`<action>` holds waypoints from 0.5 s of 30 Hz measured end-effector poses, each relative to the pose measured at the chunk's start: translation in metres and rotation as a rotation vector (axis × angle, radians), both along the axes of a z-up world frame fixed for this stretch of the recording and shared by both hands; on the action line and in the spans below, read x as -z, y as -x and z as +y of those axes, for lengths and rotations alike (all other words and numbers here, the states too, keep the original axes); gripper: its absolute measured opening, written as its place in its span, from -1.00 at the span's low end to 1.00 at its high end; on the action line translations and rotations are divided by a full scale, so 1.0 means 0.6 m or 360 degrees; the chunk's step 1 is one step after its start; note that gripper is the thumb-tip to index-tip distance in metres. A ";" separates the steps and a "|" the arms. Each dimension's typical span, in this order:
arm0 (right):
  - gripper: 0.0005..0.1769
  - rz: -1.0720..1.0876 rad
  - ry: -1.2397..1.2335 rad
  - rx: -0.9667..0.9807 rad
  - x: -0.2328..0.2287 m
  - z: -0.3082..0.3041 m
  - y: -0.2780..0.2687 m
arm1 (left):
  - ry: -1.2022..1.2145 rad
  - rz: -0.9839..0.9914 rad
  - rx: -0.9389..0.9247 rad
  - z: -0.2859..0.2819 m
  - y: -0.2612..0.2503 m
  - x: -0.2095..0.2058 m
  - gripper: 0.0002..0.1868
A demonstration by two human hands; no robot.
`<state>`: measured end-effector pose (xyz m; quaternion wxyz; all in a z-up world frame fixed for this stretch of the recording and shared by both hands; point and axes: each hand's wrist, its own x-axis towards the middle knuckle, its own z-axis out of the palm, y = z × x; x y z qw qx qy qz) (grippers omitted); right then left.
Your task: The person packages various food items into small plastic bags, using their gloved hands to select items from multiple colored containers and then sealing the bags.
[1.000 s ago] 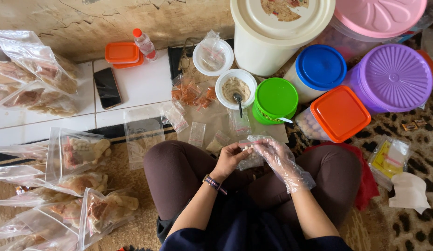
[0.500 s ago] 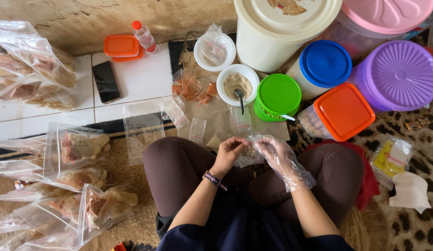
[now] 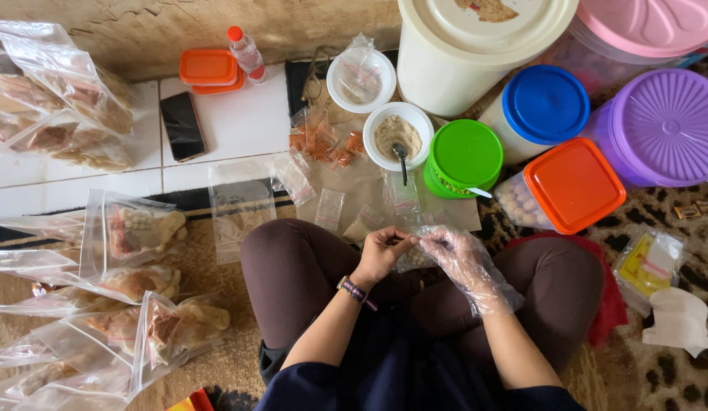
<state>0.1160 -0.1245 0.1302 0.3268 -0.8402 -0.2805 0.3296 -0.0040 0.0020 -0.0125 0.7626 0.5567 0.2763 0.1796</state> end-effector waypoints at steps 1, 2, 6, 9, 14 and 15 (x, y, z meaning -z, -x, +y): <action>-0.75 0.0023 -0.0038 0.0047 0.009 -0.002 -0.001 | -0.0042 0.0026 -0.0012 -0.001 0.000 -0.004 -0.88; -0.78 0.0045 -0.0077 0.0094 0.018 -0.005 -0.003 | -0.0084 0.0051 -0.0025 -0.003 0.000 -0.009 -0.88; -0.75 0.0065 -0.0062 0.0142 0.020 -0.006 -0.003 | -0.0137 0.0049 -0.0020 0.000 -0.001 -0.013 -0.90; -0.73 0.0062 -0.0088 0.0134 0.013 -0.005 0.000 | -0.0158 0.0046 0.0014 0.003 0.002 -0.036 -0.93; -0.73 0.0070 -0.0078 0.0121 0.002 -0.001 0.001 | -0.0158 0.0067 -0.0018 0.005 0.004 -0.060 -0.91; -0.73 0.0069 -0.0080 0.0122 0.005 -0.002 0.000 | -0.0161 0.0066 -0.0017 0.005 0.005 -0.051 -0.91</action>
